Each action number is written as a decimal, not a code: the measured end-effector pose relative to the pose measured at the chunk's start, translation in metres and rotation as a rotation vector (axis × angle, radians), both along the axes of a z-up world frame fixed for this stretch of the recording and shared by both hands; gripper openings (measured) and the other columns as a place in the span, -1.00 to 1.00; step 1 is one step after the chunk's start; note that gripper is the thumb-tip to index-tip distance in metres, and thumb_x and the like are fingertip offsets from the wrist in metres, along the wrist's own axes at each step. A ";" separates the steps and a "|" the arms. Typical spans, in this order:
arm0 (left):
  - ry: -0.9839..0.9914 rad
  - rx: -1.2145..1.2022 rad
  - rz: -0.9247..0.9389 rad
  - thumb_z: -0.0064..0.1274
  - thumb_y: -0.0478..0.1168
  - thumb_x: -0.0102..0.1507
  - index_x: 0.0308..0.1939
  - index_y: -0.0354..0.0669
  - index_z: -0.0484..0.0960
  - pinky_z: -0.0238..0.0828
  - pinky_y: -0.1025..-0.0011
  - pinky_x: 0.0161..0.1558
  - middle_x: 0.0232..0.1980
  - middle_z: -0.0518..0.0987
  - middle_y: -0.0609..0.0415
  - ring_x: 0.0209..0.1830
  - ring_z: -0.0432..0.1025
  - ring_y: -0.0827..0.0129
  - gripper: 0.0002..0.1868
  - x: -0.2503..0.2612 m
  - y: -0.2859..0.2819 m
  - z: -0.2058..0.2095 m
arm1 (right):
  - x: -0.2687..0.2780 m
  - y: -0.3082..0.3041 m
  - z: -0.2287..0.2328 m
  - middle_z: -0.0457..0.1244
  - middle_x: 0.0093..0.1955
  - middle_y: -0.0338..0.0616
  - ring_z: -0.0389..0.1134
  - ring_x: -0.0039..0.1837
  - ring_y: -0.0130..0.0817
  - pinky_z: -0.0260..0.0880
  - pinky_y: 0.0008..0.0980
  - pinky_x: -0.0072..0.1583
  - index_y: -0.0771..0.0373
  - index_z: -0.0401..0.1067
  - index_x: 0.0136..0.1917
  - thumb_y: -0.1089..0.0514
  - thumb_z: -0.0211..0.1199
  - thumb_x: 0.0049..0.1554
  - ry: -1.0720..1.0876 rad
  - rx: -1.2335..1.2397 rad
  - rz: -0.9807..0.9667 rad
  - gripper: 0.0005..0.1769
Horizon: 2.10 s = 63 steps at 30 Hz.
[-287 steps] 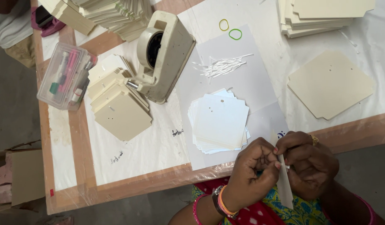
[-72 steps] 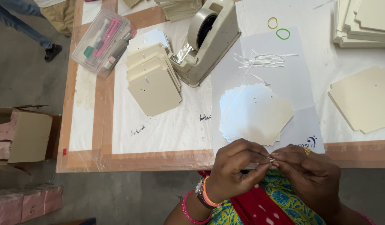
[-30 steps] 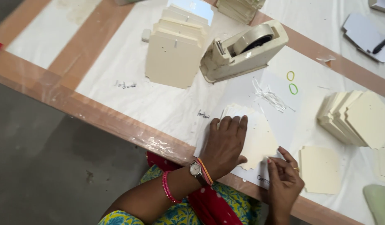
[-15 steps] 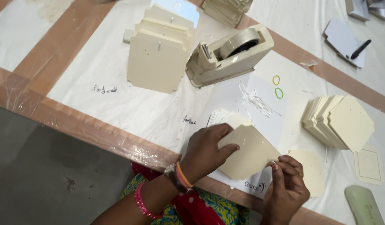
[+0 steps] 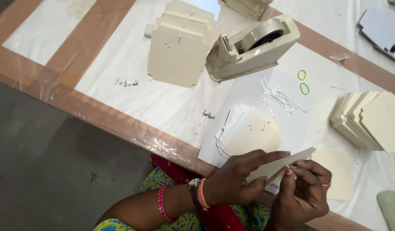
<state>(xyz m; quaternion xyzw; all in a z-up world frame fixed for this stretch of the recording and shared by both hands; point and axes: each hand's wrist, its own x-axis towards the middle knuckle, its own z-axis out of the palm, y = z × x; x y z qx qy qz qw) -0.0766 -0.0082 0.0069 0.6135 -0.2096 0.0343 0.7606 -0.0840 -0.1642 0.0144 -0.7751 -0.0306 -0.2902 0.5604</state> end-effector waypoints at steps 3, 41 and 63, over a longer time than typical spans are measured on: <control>-0.057 -0.004 -0.011 -0.08 -0.36 0.35 0.46 -0.23 0.41 0.56 0.33 0.08 0.09 0.59 -0.15 0.00 0.59 0.17 -0.45 -0.002 -0.001 -0.005 | -0.007 -0.015 -0.009 0.19 0.18 -0.10 0.30 0.20 -0.40 0.40 -0.42 0.25 0.39 0.47 0.00 0.50 0.23 0.27 -0.078 -0.049 0.012 -0.90; -0.046 -0.117 -0.171 -0.17 -0.40 0.44 0.53 -0.22 0.28 0.49 0.33 0.32 0.39 0.51 -0.11 0.22 0.54 0.20 -0.47 -0.011 0.000 0.000 | -0.005 0.004 0.025 0.14 0.20 -0.11 0.31 0.20 -0.39 0.48 -0.47 0.25 0.35 0.44 -0.08 0.46 0.31 0.14 -0.130 -0.191 -0.053 -0.88; -0.239 0.146 -0.030 -0.08 -0.40 0.37 0.61 0.00 0.17 0.56 0.43 -0.04 0.26 0.53 -0.06 0.07 0.54 0.21 -0.29 -0.018 -0.007 0.005 | -0.006 -0.007 0.026 0.29 0.17 0.04 0.42 0.13 -0.33 0.50 -0.50 0.07 0.35 0.43 -0.04 0.39 0.36 0.21 -0.113 -0.372 -0.070 -0.89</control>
